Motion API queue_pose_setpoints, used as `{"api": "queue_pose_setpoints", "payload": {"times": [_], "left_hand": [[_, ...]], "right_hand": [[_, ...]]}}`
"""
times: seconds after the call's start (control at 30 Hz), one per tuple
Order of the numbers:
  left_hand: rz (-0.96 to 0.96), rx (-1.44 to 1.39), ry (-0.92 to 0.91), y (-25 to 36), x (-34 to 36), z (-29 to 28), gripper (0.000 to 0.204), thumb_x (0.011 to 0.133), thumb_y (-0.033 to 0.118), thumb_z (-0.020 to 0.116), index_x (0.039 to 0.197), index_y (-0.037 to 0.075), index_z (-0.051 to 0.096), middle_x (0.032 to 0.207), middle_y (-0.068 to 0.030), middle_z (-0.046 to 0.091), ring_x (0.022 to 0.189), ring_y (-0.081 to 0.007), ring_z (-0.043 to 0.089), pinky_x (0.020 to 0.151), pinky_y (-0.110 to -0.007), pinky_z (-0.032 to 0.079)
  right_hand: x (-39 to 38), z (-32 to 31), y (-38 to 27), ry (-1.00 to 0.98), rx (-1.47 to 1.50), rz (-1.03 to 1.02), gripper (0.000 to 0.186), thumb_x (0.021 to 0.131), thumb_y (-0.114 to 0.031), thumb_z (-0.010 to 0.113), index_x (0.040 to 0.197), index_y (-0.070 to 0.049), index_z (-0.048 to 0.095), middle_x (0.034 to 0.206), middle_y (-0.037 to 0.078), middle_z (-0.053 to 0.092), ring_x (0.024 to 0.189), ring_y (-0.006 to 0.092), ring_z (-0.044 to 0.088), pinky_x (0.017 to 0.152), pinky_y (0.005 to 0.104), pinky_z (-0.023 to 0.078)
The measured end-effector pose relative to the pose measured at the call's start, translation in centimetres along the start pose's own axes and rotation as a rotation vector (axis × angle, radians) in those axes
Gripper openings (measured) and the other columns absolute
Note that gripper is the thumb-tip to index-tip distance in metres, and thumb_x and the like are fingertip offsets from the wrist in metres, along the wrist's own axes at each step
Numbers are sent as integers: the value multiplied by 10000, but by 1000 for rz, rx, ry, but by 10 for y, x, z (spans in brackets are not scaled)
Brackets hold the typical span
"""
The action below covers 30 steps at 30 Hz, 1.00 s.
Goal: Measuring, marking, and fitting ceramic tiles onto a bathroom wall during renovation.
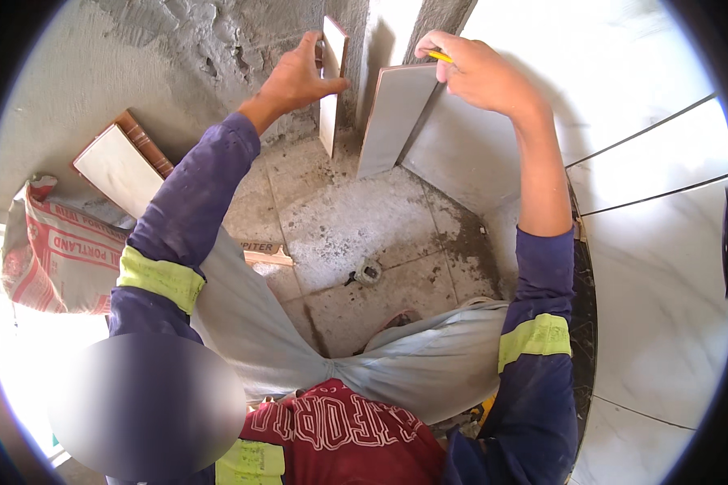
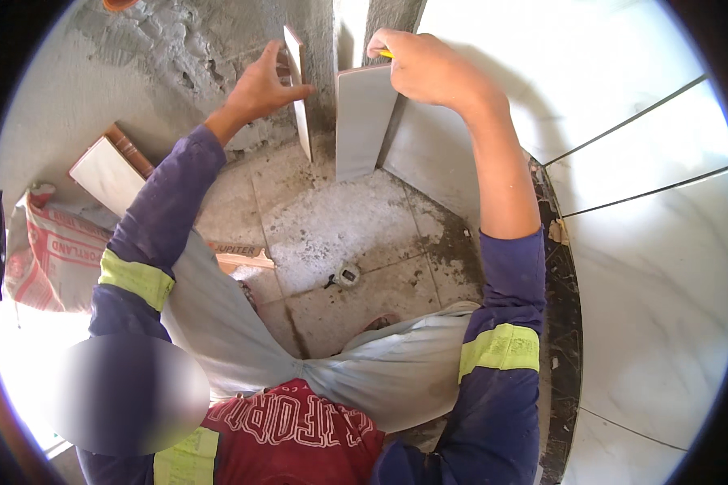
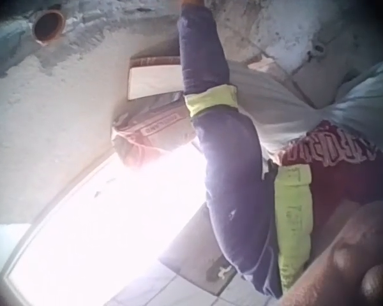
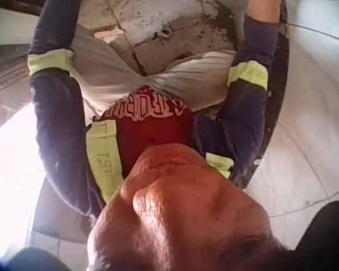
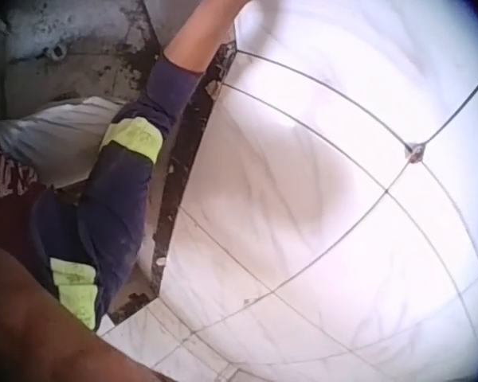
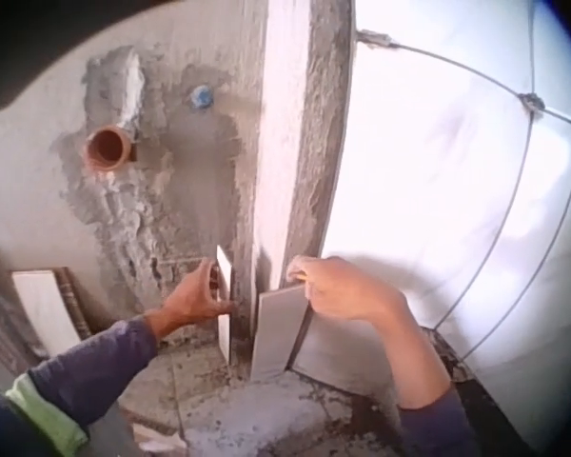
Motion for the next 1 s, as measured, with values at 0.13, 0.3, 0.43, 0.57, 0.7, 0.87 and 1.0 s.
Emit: {"api": "queue_pose_setpoints", "payload": {"times": [0.13, 0.3, 0.43, 0.57, 0.7, 0.87, 1.0], "left_hand": [[53, 0, 9, 1, 3, 15, 894, 720, 445, 828, 1320, -69, 409, 1026, -263, 664, 966, -379, 674, 862, -421, 532], [1, -21, -70, 2, 6, 27, 939, 744, 442, 836, 1381, -54, 357, 1162, -277, 638, 1131, -378, 642, 975, -415, 519], [53, -79, -16, 9, 11, 36, 948, 726, 429, 847, 1380, -51, 356, 1200, -283, 612, 1122, -386, 635, 962, -415, 515], [20, -157, -20, 16, 15, 42, 952, 706, 410, 857, 1426, 41, 354, 1198, -270, 623, 1120, -400, 631, 966, -434, 507], [92, -291, -79, 23, 13, 43, 905, 769, 314, 842, 1479, 120, 316, 1288, -250, 563, 1173, -391, 617, 1004, -445, 521], [118, -425, -142, 30, 12, 46, 844, 794, 116, 810, 1484, 204, 332, 1282, -196, 566, 1186, -360, 612, 1006, -436, 530], [87, -479, -131, 30, 14, 48, 826, 752, 165, 842, 1443, 237, 396, 1291, -202, 583, 1175, -346, 628, 952, -423, 553]], "right_hand": [[6, 12, 14, 87, -73, 73, 324, 923, -93, 500, 1237, -70, 576, 840, 119, 631, 724, 245, 577, 699, 404, 477], [8, 22, 17, 207, -98, 101, 234, 970, -213, 541, 1109, -52, 636, 879, 158, 686, 743, 291, 616, 697, 428, 472], [8, 26, 19, 246, -121, 173, 264, 984, -289, 555, 1035, -51, 658, 850, 192, 663, 768, 345, 626, 708, 431, 477], [7, 27, 20, 268, -174, 92, 263, 995, -272, 530, 1025, -43, 655, 829, 211, 648, 785, 394, 621, 717, 455, 473], [4, 23, 21, 318, -154, 95, 260, 963, -249, 516, 1008, -38, 662, 900, 216, 685, 870, 428, 642, 765, 509, 493], [0, 21, 24, 332, -125, 51, 227, 947, -208, 521, 977, -17, 641, 874, 220, 679, 854, 427, 639, 746, 514, 485], [-2, 24, 31, 325, -92, 3, 207, 970, -206, 529, 1013, -39, 644, 886, 166, 692, 838, 358, 648, 753, 447, 496]]}}
Point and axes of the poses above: each hand's wrist, its own x-axis towards the middle knuckle, its own z-axis out of the palm, y = z × x, the point moved 1 cm from there along x, towards the middle knuckle
